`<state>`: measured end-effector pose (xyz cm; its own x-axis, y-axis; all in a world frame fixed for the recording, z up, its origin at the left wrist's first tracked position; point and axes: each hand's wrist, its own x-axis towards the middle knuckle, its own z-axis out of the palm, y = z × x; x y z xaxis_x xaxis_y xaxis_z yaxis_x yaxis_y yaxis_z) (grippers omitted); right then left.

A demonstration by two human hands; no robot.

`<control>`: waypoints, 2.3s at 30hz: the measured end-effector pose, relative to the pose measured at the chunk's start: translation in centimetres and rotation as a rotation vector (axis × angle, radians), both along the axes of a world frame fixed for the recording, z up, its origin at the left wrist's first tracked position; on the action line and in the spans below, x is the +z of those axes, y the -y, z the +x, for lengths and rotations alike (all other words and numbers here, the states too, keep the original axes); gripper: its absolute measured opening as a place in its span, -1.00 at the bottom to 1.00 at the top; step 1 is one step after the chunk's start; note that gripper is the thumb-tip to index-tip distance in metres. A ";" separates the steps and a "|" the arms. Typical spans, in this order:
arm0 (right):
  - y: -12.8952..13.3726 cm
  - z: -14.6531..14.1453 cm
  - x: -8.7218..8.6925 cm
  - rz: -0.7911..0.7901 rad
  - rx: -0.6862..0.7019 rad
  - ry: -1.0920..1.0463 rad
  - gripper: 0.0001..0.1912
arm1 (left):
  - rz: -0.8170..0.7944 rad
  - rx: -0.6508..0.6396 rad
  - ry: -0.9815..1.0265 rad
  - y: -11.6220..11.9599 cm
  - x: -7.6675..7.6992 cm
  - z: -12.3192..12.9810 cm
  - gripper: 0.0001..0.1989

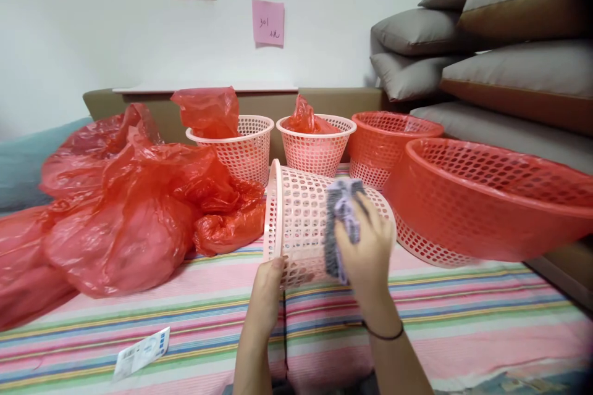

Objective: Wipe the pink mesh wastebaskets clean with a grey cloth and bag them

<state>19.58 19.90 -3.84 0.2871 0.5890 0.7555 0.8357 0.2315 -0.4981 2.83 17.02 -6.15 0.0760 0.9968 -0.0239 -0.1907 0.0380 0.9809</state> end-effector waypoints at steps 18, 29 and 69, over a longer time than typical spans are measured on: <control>2.9 -6.3 1.7 -0.013 0.256 0.076 -0.49 | 0.045 0.071 0.007 -0.5 -1.1 -0.2 -0.38; -1.8 6.4 -2.7 -0.060 -0.268 -0.229 -0.48 | 0.018 0.026 -0.029 -0.4 -0.2 0.3 -0.22; 0.0 -0.5 -1.0 0.091 0.043 -0.046 -0.59 | 0.039 0.018 0.007 -0.5 -0.9 0.3 -0.27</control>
